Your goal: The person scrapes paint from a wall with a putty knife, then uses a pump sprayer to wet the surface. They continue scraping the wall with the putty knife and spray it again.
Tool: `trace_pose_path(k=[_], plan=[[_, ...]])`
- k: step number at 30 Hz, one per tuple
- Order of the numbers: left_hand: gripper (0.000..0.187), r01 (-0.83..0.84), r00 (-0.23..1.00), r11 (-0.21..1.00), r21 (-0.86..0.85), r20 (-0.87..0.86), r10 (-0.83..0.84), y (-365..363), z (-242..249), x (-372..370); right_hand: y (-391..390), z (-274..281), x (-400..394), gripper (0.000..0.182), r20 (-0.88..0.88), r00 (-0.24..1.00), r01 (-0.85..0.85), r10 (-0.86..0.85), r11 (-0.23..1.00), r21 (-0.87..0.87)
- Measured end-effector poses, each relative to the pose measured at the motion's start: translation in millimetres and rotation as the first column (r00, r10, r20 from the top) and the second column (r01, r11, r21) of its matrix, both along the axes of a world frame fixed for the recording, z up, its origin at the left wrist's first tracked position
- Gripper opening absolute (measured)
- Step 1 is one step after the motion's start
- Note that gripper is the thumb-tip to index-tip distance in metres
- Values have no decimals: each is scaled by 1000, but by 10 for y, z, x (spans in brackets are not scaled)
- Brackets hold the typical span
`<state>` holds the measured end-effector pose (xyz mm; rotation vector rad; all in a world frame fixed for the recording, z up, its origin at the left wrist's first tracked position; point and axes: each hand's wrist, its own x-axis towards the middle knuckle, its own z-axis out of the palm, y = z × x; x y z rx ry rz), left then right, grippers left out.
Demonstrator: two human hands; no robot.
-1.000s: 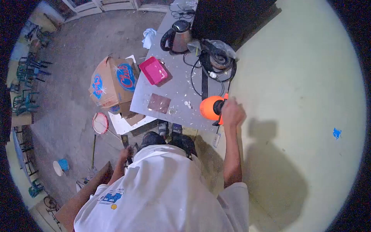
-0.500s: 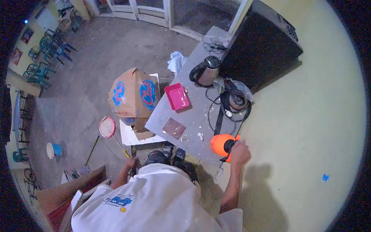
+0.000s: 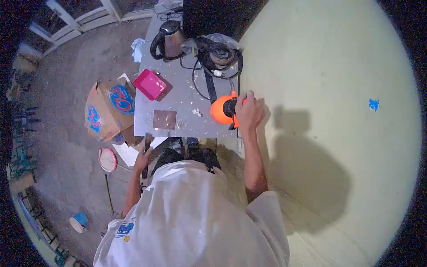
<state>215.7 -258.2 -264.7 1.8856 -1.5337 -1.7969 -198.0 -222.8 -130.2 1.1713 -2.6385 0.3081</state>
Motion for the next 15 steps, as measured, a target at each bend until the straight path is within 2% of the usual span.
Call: trace_pose_path(k=[1,2,4,5,6,7,8,9,11,12,13,15], plan=[[49,122,992,989,-86,-22,-124,-137,-253,-69,31,4,43,21,-33,999,36,-41,990,-135],[51,209,978,976,-64,27,-208,-352,-408,-215,23,7,44,21,-30,997,70,-75,988,-135],[53,407,909,913,-38,109,-401,-555,-717,-363,15,26,49,21,45,999,-6,0,988,151],[54,489,869,868,-82,130,-478,-740,-930,-541,-24,104,61,21,32,999,17,-21,992,125],[55,435,881,740,-513,73,-467,-776,-1287,-634,-16,171,122,22,49,993,111,-110,994,-13],[52,463,872,732,-500,109,-477,-857,-1349,-790,-9,202,154,23,80,977,206,-196,968,-141],[55,596,787,685,-420,137,-601,-1041,-1391,-938,-10,119,103,25,-143,986,101,-82,987,128],[58,728,671,609,-313,150,-726,-1081,-1441,-1018,125,20,105,25,-134,983,144,-125,978,148],[66,685,726,672,-281,351,-592,-1092,-1523,-1257,-76,307,61,23,33,994,100,-103,993,63],[73,697,714,586,-413,475,-515,-1050,-1451,-1331,-80,536,125,22,-6,988,153,-154,986,-65],[73,695,717,578,-427,468,-516,-1109,-1412,-1447,-92,439,58,22,-19,987,159,-161,984,-74],[65,807,589,453,-378,564,-579,-1047,-1368,-1454,13,31,17,22,-8,996,86,-86,992,89]])
